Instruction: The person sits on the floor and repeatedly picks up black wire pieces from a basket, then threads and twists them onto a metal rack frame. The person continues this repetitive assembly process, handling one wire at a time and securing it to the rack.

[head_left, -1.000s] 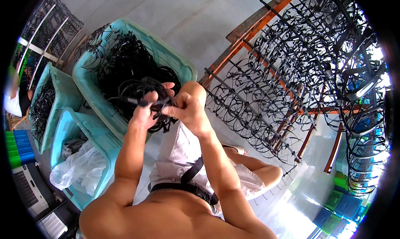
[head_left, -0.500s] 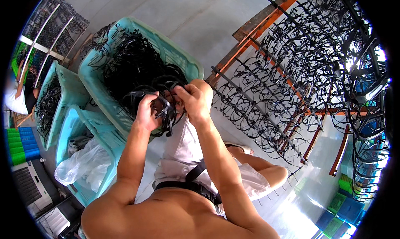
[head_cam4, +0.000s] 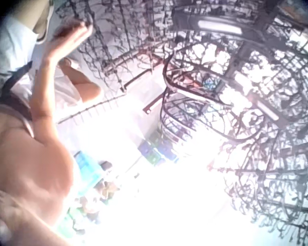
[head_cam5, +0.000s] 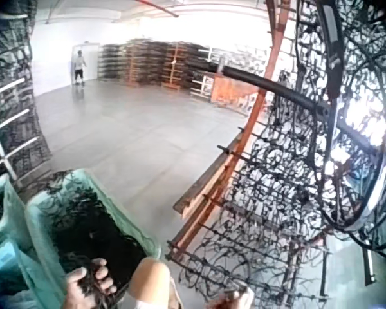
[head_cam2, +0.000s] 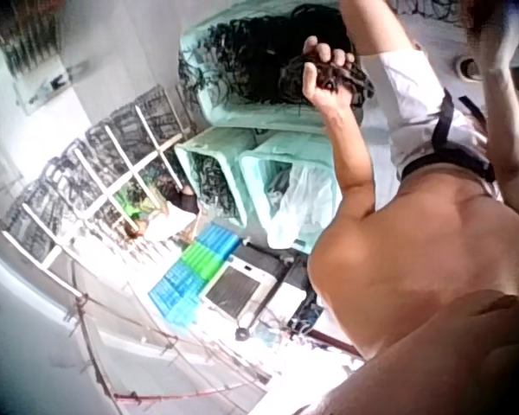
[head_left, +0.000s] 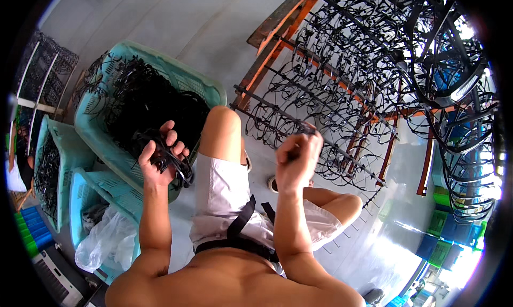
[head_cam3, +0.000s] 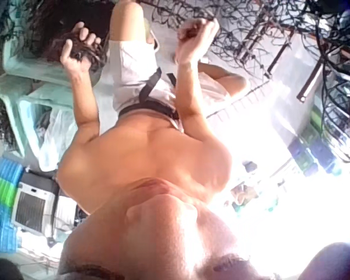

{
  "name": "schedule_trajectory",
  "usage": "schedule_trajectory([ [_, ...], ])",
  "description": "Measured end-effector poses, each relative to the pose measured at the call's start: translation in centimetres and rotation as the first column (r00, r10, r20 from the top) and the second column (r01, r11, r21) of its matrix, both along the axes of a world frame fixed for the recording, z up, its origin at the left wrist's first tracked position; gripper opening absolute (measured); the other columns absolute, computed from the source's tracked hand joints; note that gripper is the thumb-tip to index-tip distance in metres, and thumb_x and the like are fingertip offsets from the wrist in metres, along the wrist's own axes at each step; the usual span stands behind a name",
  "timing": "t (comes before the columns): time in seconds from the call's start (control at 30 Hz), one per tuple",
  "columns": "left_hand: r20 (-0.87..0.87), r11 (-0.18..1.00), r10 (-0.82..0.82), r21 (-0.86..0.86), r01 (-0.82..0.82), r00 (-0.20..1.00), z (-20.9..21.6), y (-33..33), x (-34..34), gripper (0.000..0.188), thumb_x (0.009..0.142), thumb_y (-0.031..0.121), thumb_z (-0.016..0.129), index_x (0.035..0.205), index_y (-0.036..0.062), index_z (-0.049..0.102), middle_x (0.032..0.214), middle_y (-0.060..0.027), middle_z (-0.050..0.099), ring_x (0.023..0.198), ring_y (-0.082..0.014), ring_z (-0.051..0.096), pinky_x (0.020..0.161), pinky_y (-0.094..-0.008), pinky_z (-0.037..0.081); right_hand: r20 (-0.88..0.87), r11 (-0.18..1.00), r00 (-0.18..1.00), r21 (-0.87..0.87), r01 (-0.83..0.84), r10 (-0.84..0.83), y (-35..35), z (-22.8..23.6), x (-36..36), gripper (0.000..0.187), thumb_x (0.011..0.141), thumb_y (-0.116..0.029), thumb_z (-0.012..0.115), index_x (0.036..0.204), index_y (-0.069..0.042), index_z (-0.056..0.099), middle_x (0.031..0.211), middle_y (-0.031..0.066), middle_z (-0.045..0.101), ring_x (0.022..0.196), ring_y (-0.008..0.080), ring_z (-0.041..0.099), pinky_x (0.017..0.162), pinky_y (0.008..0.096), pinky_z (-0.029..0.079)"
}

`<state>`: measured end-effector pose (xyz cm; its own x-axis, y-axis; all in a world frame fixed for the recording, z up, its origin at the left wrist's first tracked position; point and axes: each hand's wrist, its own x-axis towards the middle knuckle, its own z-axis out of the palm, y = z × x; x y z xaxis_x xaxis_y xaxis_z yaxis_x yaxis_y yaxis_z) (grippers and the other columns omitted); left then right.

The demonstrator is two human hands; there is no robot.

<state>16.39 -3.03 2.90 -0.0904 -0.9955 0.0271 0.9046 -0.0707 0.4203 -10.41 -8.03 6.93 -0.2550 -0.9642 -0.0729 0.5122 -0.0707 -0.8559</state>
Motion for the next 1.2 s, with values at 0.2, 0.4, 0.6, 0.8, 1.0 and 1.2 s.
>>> schedule_trajectory([
  [0.2,0.286,0.993,0.036,-0.121,-0.002,0.957,2.0,-1.9,-3.4,0.036,0.085,0.025,0.061,0.113,0.0048,0.048,0.106,-0.0165,0.057,0.084,-0.0207,0.058,0.08,-0.0373,0.045,-0.155,0.989,0.977,-0.014,0.145,-0.146,-1.5,-4.0,-2.5,0.036,0.102,-0.031,0.027,0.126,-0.005,0.034,0.073,0.0017,0.049,0.049,0.0077,0.04,0.044,0.021,0.036],
  [0.4,0.668,0.986,0.012,-0.13,0.1,0.744,2.7,-2.7,-9.6,0.016,0.086,0.003,0.048,0.102,0.0026,0.047,0.089,-0.0119,0.061,0.082,-0.0158,0.059,0.073,-0.0274,0.048,0.008,0.995,0.998,0.081,0.065,-0.066,-5.6,-9.7,-1.9,0.035,0.101,-0.035,0.033,0.125,-0.01,0.036,0.077,-0.0004,0.047,0.055,0.0062,0.04,0.047,0.021,0.036],
  [0.6,0.771,0.987,-0.155,0.095,0.129,0.618,0.4,-4.5,-15.2,0.021,0.081,0.0,0.058,0.1,0.0023,0.05,0.081,-0.0019,0.058,0.069,-0.0065,0.053,0.064,-0.0214,0.043,0.135,0.982,0.985,0.17,0.079,-0.103,-7.2,-10.8,-1.7,0.035,0.099,-0.04,0.038,0.123,-0.013,0.038,0.078,0.0007,0.046,0.058,0.0081,0.042,0.05,0.0226,0.037],
  [0.8,0.929,0.974,-0.144,0.194,-0.115,0.341,-2.3,-7.8,-17.6,0.015,0.078,0.014,0.062,0.082,0.0017,0.054,0.069,-0.0019,0.055,0.065,-0.0111,0.051,0.062,-0.0284,0.043,0.106,0.99,0.993,0.139,0.036,-0.051,-7.3,-10.4,-1.7,0.034,0.1,-0.038,0.037,0.122,-0.013,0.038,0.076,-0.0002,0.044,0.056,0.0073,0.041,0.049,0.022,0.036],
  [1.0,0.926,0.978,-0.145,0.188,-0.092,0.349,-2.1,-8.9,-18.2,0.011,0.076,0.01,0.058,0.078,0.0027,0.051,0.069,-0.0003,0.052,0.065,-0.0104,0.048,0.06,-0.0281,0.041,0.13,0.982,0.988,0.179,0.063,-0.087,-7.7,-10.4,-1.7,0.035,0.1,-0.037,0.037,0.124,-0.013,0.04,0.073,-0.0007,0.043,0.055,0.0069,0.04,0.046,0.0215,0.035],
  [1.2,0.928,0.975,-0.172,0.209,-0.079,0.331,-2.5,-9.3,-18.1,0.013,0.075,0.014,0.057,0.074,0.0025,0.05,0.065,-0.0017,0.051,0.062,-0.012,0.048,0.058,-0.0296,0.041,0.092,0.993,0.995,0.116,0.025,-0.036,-7.5,-10.4,-1.6,0.025,0.1,-0.038,0.038,0.103,-0.013,0.042,0.067,0.0,0.045,0.055,0.009,0.041,0.051,0.0229,0.035],
])
